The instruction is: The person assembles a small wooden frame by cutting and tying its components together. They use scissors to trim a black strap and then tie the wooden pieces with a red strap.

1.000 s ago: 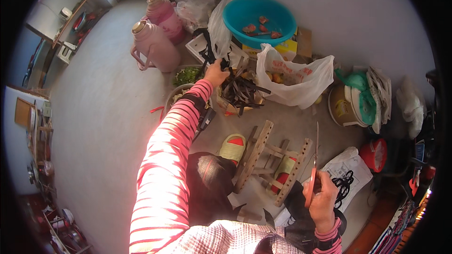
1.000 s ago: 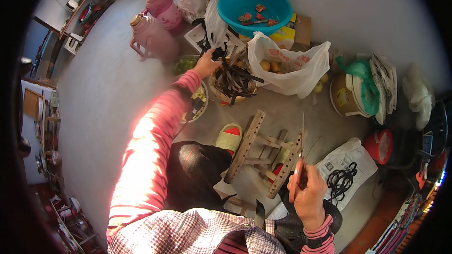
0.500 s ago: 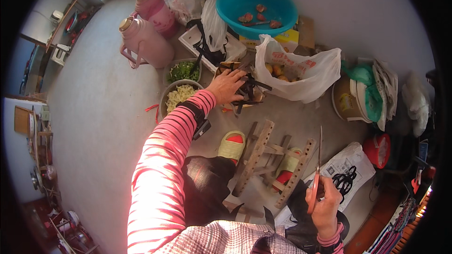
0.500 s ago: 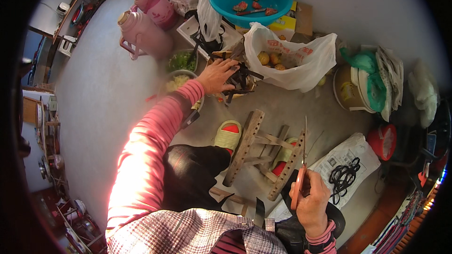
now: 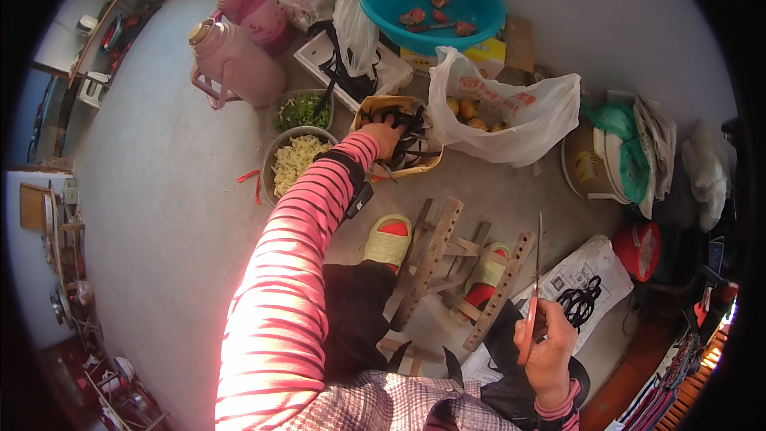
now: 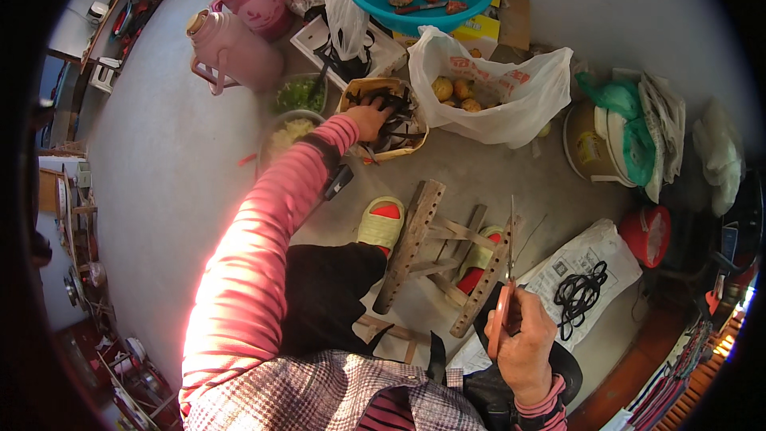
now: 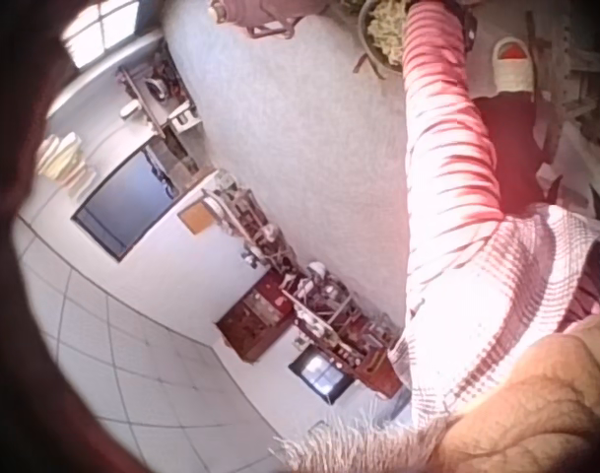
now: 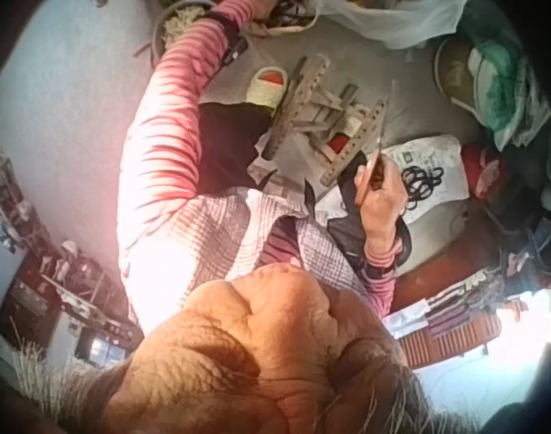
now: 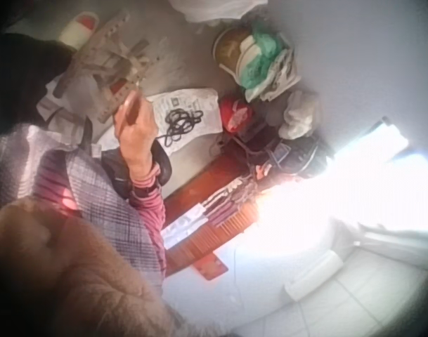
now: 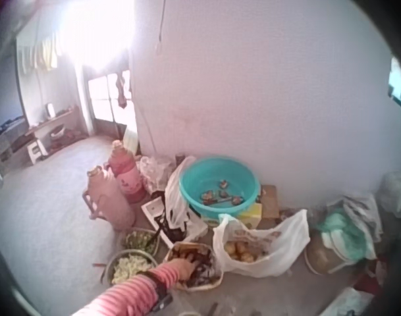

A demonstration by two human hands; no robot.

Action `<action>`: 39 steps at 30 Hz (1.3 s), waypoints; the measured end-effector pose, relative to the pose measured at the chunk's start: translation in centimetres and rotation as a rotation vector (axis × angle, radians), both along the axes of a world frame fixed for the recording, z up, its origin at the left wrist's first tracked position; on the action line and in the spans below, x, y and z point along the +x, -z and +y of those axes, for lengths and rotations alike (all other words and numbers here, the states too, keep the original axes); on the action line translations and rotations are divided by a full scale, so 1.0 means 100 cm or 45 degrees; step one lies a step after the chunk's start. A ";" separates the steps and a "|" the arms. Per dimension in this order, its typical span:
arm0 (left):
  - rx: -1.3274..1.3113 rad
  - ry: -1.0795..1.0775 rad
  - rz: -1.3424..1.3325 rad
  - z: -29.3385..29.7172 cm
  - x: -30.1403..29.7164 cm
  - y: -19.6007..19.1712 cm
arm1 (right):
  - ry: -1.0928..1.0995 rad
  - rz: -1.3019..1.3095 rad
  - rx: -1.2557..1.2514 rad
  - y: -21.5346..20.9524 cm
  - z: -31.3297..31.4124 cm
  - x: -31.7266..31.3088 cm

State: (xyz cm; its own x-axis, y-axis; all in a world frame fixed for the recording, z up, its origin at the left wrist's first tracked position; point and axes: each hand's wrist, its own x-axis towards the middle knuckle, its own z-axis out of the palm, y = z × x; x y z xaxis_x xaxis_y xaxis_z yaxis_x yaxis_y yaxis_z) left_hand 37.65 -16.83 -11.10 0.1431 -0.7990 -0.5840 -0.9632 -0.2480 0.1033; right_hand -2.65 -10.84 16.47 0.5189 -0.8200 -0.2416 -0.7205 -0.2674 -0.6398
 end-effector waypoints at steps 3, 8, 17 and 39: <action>-0.022 -0.038 0.124 0.008 0.002 -0.022 | -0.001 -0.046 -0.025 0.000 0.004 0.001; -0.333 -0.003 0.292 0.044 -0.001 -0.076 | -0.025 -0.163 0.008 -0.005 0.012 0.000; -0.508 0.239 0.895 0.114 -0.091 -0.251 | 0.098 -0.587 0.114 -0.007 0.038 0.006; -0.921 -0.495 1.380 0.240 -0.244 -0.279 | -0.356 -1.036 0.307 0.000 0.068 0.017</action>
